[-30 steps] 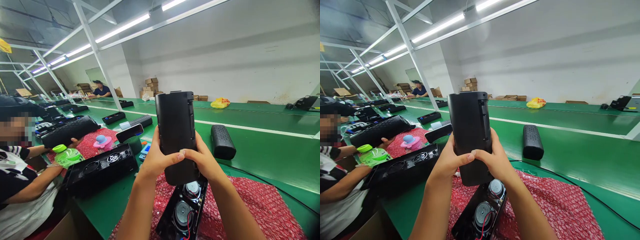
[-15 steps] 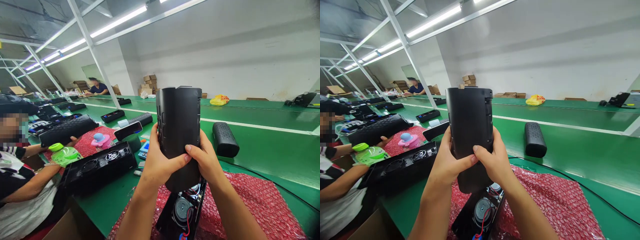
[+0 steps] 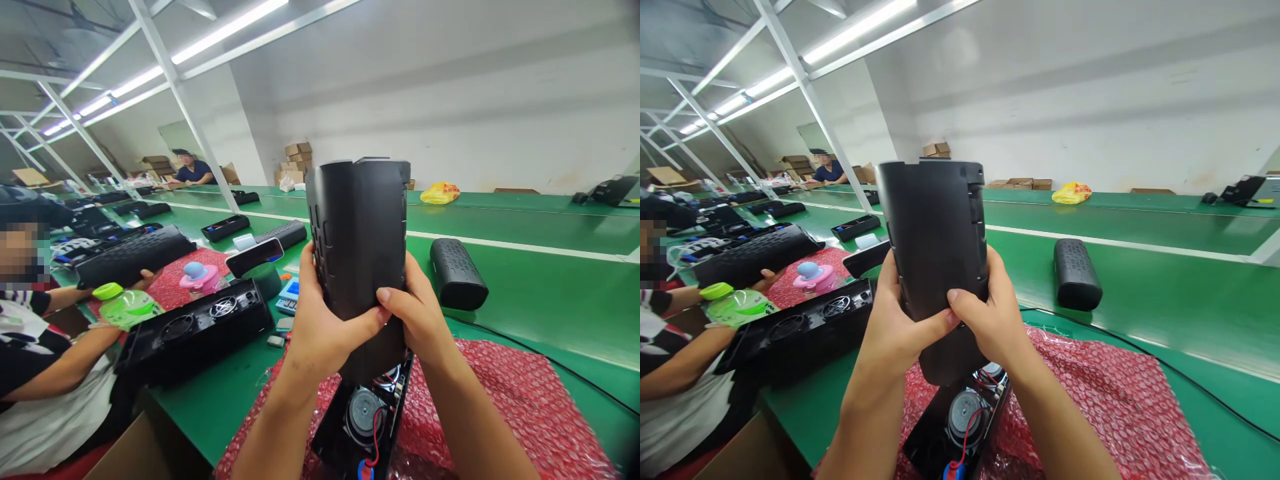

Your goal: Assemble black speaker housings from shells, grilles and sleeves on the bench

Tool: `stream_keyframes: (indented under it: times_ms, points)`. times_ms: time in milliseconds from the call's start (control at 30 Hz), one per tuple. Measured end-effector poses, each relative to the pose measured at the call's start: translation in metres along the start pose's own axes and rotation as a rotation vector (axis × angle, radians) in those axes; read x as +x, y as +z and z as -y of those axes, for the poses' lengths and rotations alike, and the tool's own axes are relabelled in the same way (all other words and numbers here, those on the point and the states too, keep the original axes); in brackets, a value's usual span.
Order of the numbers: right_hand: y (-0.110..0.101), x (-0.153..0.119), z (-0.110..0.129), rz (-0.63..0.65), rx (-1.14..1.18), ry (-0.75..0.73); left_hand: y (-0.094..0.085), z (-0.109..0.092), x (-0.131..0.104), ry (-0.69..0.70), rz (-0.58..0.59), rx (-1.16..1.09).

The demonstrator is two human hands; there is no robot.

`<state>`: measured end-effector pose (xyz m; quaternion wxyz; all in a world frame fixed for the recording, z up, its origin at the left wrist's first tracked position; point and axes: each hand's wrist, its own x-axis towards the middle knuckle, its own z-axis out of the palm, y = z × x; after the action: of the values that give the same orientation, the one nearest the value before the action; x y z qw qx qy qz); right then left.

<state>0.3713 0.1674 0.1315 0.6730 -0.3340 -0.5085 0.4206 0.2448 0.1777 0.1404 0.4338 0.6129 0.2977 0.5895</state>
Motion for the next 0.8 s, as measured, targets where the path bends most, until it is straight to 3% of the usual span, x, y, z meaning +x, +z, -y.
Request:
stream_keyframes:
  times_ms: [333, 567, 667, 733, 800]
  points:
    - [0.001, 0.002, 0.0, -0.047, -0.018, 0.01, 0.007, 0.0, -0.002, 0.025, -0.038, 0.018]
    - [-0.01, 0.006, -0.006, 0.059, 0.122, -0.073, -0.001, 0.013, 0.008, -0.026, -0.058, -0.02]
    - [-0.016, 0.012, -0.008, -0.128, 0.202, -0.203, -0.008, 0.018, 0.016, -0.038, -0.096, -0.035]
    - [-0.023, 0.017, -0.007, -0.338, 0.128, -0.319, -0.012, 0.02, 0.02, -0.056, -0.121, -0.055]
    - [-0.032, 0.022, -0.006, -0.441, 0.002, -0.37, -0.016, 0.021, 0.023, -0.057, -0.143, -0.063]
